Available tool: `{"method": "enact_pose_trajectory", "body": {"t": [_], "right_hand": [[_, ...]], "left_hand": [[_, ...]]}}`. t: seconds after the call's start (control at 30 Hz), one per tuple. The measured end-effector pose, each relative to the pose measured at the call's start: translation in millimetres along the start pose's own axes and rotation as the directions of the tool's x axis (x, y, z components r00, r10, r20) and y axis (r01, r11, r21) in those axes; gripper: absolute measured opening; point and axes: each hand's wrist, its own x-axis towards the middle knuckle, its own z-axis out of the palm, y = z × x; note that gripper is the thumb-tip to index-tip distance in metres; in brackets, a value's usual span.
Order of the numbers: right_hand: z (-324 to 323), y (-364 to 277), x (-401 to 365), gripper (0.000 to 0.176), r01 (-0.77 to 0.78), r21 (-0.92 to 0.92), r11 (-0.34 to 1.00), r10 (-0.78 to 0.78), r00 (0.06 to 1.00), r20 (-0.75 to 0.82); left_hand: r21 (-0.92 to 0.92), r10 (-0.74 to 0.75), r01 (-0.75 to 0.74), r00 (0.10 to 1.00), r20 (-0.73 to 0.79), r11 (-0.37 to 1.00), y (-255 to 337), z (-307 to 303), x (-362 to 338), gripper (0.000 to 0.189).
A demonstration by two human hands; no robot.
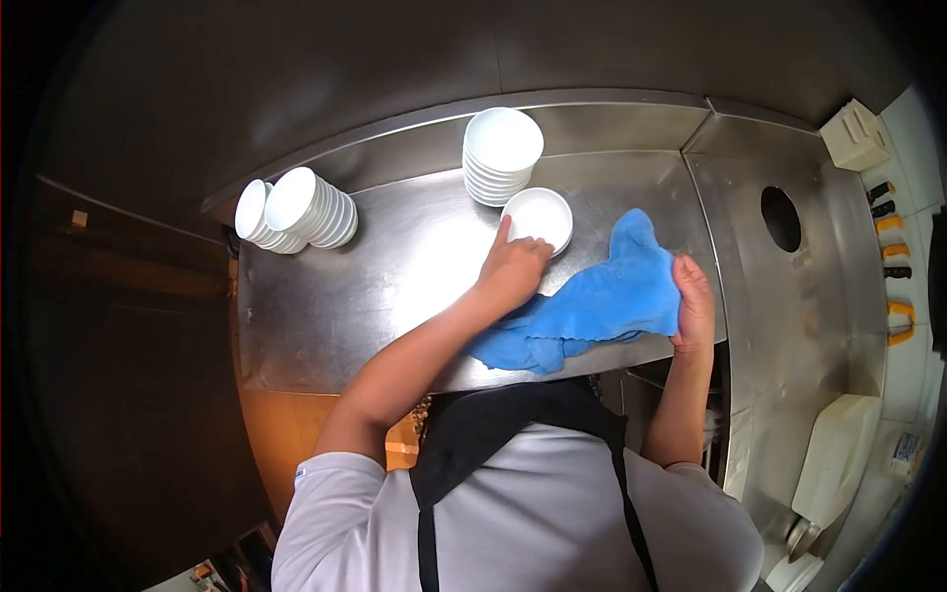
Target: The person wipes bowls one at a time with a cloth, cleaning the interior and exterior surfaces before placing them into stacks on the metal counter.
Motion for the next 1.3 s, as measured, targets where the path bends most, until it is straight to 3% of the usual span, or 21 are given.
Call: {"method": "enact_pose_trajectory", "body": {"t": [0.1, 0.13, 0.27, 0.33, 0.47, 0.53, 0.6, 0.67, 0.73, 0.77, 0.8, 0.83, 0.9, 0.97, 1.0, 1.03, 1.1, 1.13, 1.17, 1.23, 1.3], "right_hand": [[-17.0, 14.5, 13.3, 0.02, 0.002, -0.191, 0.982, 0.008, 0.999, 0.051], [-15.5, 21.1, 16.0, 0.019, -0.011, -0.2, 0.98, 0.024, 0.998, 0.061], [11.2, 39.3, 18.7, 0.019, -0.094, -0.12, 0.988, 0.105, 0.991, 0.086], [23.5, 42.6, 18.8, 0.02, -0.068, -0.172, 0.983, 0.093, 0.985, 0.143], [30.1, 50.2, 15.0, 0.021, -0.02, -0.275, 0.961, 0.082, 0.972, 0.219], [32.9, 55.0, 7.5, 0.021, 0.129, -0.38, 0.916, -0.052, 0.977, 0.207], [45.0, 62.1, -7.1, 0.021, 0.253, -0.379, 0.89, -0.191, 0.962, 0.194], [78.1, 74.6, -27.7, 0.02, 0.362, -0.27, 0.892, -0.329, 0.93, 0.161], [110.8, 89.7, -43.0, 0.018, 0.584, -0.321, 0.745, -0.455, 0.798, 0.395], [131.5, 95.3, -48.6, 0.026, 0.678, -0.42, 0.603, -0.432, 0.72, 0.543], [155.7, 91.5, -54.0, 0.038, 0.752, -0.53, 0.392, -0.388, 0.657, 0.646], [179.9, 87.7, -59.4, 0.051, 0.808, -0.569, 0.152, -0.336, 0.584, 0.739], [203.3, 98.6, -43.0, 0.046, 0.842, -0.521, 0.141, -0.382, 0.531, 0.756], [220.7, 108.4, -19.1, 0.046, 0.574, -0.325, 0.752, -0.313, 0.744, 0.59], [227.2, 114.0, -17.7, 0.046, 0.32, -0.153, 0.935, -0.197, 0.826, 0.528], [235.9, 114.1, -24.6, 0.046, 0.156, -0.017, 0.988, -0.125, 0.845, 0.52], [249.9, 141.6, -46.2, 0.05, 0.59, -0.187, 0.786, -0.432, 0.739, 0.517], [250.9, 150.9, -61.3, 0.049, 0.663, -0.284, 0.693, -0.455, 0.707, 0.541], [256.2, 158.9, -67.9, 0.049, 0.811, -0.309, 0.497, -0.536, 0.567, 0.626], [270.4, 155.8, -59.2, 0.045, 0.887, -0.332, 0.321, -0.509, 0.458, 0.729], [284.6, 147.5, -41.5, 0.039, 0.912, -0.309, 0.271, -0.432, 0.402, 0.808]], "left_hand": [[-0.032, -0.024, 0.025, 1.0, 0.018, 0.999, -6.1, -4.7, -21.5, 0.025], [-0.013, 0.0, -0.002, 0.994, -0.109, 1.0, -8.5, -1.0, -28.4, 0.02], [-0.01, -0.125, 0.125, 0.992, -0.033, 0.992, -15.2, -7.5, -24.0, 0.012], [-0.026, -0.165, 0.166, 0.985, 0.048, 0.986, -9.8, -20.1, -19.5, 0.01], [-0.28, -0.225, 0.213, 0.974, -0.011, 0.936, -10.2, -35.1, -24.5, 0.014], [-0.394, -0.277, 0.264, 0.961, 0.025, 0.88, -10.5, -47.0, -34.1, 0.017], [-0.782, -0.396, 0.219, 0.917, -0.039, 0.584, -8.5, -42.0, -55.0, 0.02], [-0.975, -0.433, 0.046, 0.9, -0.054, 0.218, 1.5, -49.1, -75.7, 0.025], [-0.996, -0.409, 0.021, 0.913, -0.015, 0.082, 6.3, -50.4, -91.7, 0.024], [-1.0, -0.398, 0.007, 0.917, 0.001, 0.015, 9.2, -51.4, -100.9, 0.024], [-0.989, -0.392, -0.002, 0.918, -0.062, 0.15, 15.1, -55.4, -112.0, 0.025], [-0.925, -0.348, -0.037, 0.92, -0.179, 0.379, 8.2, -50.7, -125.2, 0.028], [-0.989, -0.508, -0.061, 0.852, -0.123, 0.137, 6.0, -54.2, -138.6, 0.025], [-0.986, -0.498, -0.133, 0.851, -0.167, 0.104, -0.3, -66.6, -157.2, 0.025], [-0.983, -0.497, -0.166, 0.848, -0.185, 0.083, -2.2, -68.9, -168.9, 0.026], [-0.969, -0.544, -0.215, 0.803, -0.245, 0.12, -3.2, -69.8, -174.2, 0.025], [-0.922, -0.605, -0.321, 0.697, -0.384, 0.215, -11.2, -75.9, -170.8, 0.025], [-0.94, -0.642, -0.176, 0.693, -0.329, 0.291, -23.8, -72.0, -177.4, 0.023], [-0.926, -0.633, -0.169, 0.688, -0.356, 0.338, -33.4, -67.0, -180.4, 0.023], [-0.894, -0.609, -0.14, 0.686, -0.398, 0.426, -46.8, -63.1, -185.5, 0.024], [-0.902, -0.559, 0.048, 0.799, -0.222, 0.428, -53.2, -65.9, -201.2, 0.021]]}}
